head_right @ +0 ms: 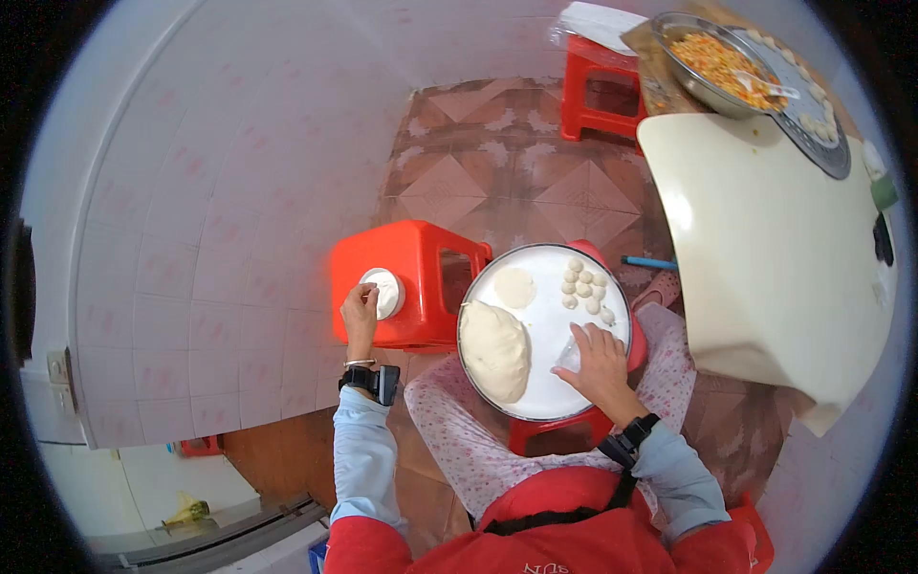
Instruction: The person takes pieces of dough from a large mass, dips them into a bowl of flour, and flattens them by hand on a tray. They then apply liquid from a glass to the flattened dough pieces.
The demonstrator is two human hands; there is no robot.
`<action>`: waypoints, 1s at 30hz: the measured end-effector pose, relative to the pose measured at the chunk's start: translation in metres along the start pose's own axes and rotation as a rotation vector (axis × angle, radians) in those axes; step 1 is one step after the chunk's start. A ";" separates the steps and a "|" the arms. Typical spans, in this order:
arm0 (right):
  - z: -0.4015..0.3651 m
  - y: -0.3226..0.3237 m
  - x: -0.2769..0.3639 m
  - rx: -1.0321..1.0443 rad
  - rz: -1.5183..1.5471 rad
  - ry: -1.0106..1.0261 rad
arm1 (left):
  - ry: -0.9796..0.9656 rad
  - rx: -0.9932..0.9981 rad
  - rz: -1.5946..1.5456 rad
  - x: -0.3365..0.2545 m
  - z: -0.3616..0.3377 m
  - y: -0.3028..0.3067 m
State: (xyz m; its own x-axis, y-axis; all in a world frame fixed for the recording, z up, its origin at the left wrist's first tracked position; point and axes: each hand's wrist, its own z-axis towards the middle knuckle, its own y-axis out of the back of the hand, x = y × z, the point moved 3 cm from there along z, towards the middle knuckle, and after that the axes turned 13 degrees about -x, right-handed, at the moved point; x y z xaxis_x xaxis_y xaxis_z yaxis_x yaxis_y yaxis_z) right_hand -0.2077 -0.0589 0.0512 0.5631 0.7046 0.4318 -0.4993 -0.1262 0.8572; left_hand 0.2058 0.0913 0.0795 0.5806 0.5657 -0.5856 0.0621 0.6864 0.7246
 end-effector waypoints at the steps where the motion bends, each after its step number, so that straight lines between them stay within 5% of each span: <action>1: 0.000 0.001 0.000 0.005 0.003 -0.017 | 0.033 0.043 0.060 0.013 0.003 0.000; 9: 0.000 0.000 0.002 -0.044 0.003 0.019 | -0.166 0.168 0.343 0.042 0.007 -0.049; 17: 0.001 0.003 0.004 -0.079 -0.014 0.056 | -0.119 0.080 0.245 0.067 0.008 -0.045; 18: 0.001 0.003 0.004 -0.076 -0.018 0.045 | 0.078 0.096 0.125 0.093 0.008 -0.049; 20: 0.002 0.004 0.003 -0.079 0.001 0.056 | 0.493 0.184 -0.115 0.076 0.006 -0.039; 23: 0.001 0.004 0.003 -0.063 -0.033 0.055 | 0.647 0.296 -0.381 0.033 -0.002 -0.036; 28: 0.001 0.005 0.003 -0.034 -0.021 0.013 | 0.520 0.615 -0.628 -0.075 -0.050 -0.089; 30: 0.001 0.003 0.002 -0.001 -0.028 0.013 | 0.333 0.579 -0.512 -0.092 -0.069 -0.127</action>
State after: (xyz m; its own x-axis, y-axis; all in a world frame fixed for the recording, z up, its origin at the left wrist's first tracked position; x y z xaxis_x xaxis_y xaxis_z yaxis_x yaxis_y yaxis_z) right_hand -0.2079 -0.0590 0.0551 0.5684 0.7168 0.4038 -0.4842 -0.1053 0.8686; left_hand 0.0885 -0.0166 0.0160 0.1035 0.4158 -0.9036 0.7121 0.6033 0.3592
